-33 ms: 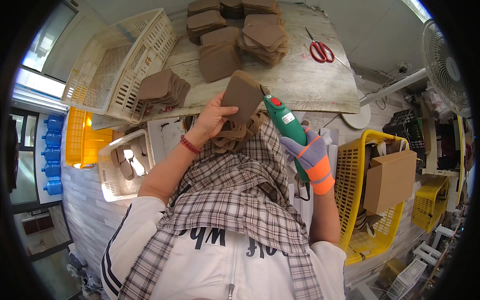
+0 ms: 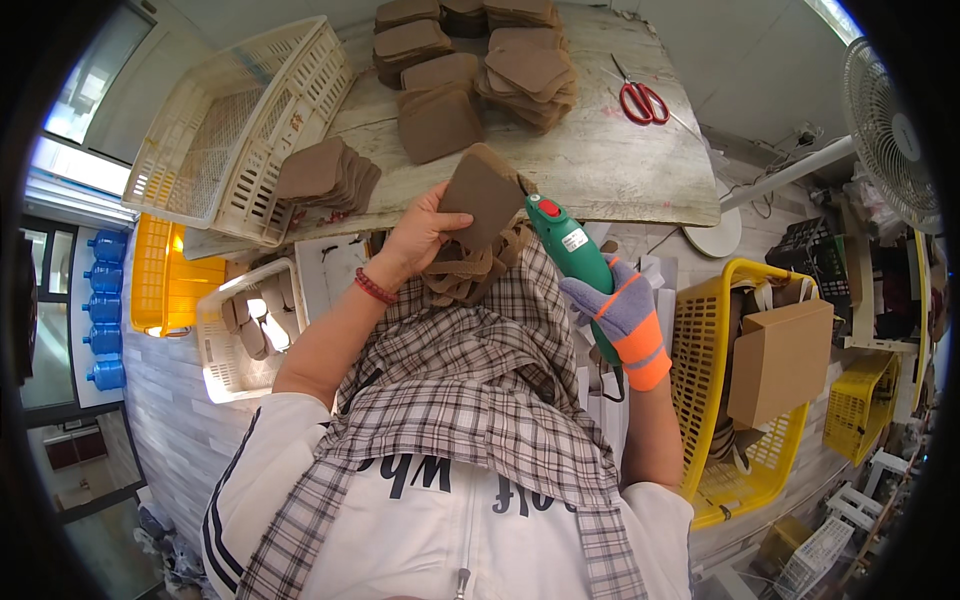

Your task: The person uses a rotary tool to trim the edges of brown cardboard pieces one by one. They pick each piece from a stack, run the tool along the edges, and place the trimmed piece into a white plastic basket. The process is repeated continuously throughout the clip.

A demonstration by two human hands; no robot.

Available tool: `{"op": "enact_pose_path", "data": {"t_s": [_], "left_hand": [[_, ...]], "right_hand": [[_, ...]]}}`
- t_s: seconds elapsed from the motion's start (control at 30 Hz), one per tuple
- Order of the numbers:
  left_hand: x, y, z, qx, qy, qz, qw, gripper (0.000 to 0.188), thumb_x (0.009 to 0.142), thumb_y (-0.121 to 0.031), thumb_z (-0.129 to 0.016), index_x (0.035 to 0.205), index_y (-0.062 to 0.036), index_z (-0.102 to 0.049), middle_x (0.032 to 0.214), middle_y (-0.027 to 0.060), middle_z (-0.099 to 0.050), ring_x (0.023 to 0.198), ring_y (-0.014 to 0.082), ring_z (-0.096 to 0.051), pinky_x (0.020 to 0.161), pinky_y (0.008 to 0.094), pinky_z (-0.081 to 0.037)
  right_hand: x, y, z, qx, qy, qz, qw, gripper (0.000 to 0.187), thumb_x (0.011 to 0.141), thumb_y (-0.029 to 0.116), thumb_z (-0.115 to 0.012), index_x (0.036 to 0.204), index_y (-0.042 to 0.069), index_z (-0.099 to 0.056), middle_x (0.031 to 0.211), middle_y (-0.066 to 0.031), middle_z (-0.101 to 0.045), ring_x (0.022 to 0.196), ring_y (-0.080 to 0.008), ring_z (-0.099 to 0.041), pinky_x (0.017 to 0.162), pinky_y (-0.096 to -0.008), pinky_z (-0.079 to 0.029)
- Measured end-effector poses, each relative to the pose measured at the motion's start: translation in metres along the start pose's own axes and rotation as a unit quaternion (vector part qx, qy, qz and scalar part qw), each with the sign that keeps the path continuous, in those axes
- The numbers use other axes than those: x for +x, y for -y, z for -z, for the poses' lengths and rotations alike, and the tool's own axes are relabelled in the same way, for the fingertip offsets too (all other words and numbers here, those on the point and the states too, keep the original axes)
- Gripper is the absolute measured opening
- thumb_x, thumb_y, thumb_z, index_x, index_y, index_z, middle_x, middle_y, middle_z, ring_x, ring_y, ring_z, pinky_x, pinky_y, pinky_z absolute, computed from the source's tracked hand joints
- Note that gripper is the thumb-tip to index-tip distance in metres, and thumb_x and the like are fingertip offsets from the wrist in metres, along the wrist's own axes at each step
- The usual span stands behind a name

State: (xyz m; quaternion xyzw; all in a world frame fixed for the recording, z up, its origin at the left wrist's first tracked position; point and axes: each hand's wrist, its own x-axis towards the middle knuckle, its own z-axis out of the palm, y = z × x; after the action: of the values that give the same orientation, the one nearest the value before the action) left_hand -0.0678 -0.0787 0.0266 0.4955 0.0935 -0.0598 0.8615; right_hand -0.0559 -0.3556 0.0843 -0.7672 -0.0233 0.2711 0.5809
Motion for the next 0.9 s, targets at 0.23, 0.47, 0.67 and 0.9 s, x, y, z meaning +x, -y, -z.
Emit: {"op": "enact_pose_path", "data": {"t_s": [0.23,0.47,0.67,0.9], "left_hand": [[-0.002,-0.010,0.028,0.153,0.065,0.054,0.985,0.046,0.076,0.009,-0.059,0.122,0.0014,-0.053,0.109,0.0062,-0.062,0.094,0.0129,-0.060,0.086,0.0270,-0.049],[-0.014,-0.005,0.023,0.172,0.067,0.100,0.978,0.041,0.077,0.009,-0.058,0.117,0.0008,-0.056,0.106,0.0053,-0.062,0.093,0.0116,-0.058,0.084,0.0261,-0.049],[-0.017,-0.017,0.030,0.288,0.033,0.017,0.957,0.027,0.077,0.006,-0.062,0.102,0.0004,-0.056,0.098,0.0050,-0.061,0.088,0.0106,-0.057,0.076,0.0242,-0.048],[-0.023,-0.025,0.037,0.183,-0.080,-0.049,0.979,0.023,0.077,0.002,-0.067,0.097,-0.0045,-0.057,0.087,0.0014,-0.063,0.078,0.0086,-0.059,0.072,0.0221,-0.048]], "right_hand": [[-0.006,-0.011,-0.006,-0.049,0.029,0.026,0.998,0.043,0.074,0.020,-0.078,0.105,-0.002,-0.057,0.073,-0.0028,-0.061,0.055,-0.0067,-0.055,0.050,-0.0208,-0.045],[-0.001,-0.008,-0.019,-0.015,0.038,0.023,0.999,0.043,0.075,0.020,-0.078,0.105,-0.003,-0.057,0.071,-0.0035,-0.061,0.054,-0.0067,-0.054,0.049,-0.0206,-0.044],[0.001,-0.006,-0.020,0.000,0.060,0.016,0.998,0.042,0.076,0.019,-0.077,0.104,-0.003,-0.056,0.070,-0.0032,-0.060,0.053,-0.0069,-0.054,0.048,-0.0211,-0.044],[0.003,-0.017,-0.018,0.017,0.084,0.006,0.996,0.042,0.075,0.020,-0.077,0.105,-0.003,-0.056,0.072,-0.0033,-0.061,0.055,-0.0071,-0.054,0.049,-0.0216,-0.045]]}}
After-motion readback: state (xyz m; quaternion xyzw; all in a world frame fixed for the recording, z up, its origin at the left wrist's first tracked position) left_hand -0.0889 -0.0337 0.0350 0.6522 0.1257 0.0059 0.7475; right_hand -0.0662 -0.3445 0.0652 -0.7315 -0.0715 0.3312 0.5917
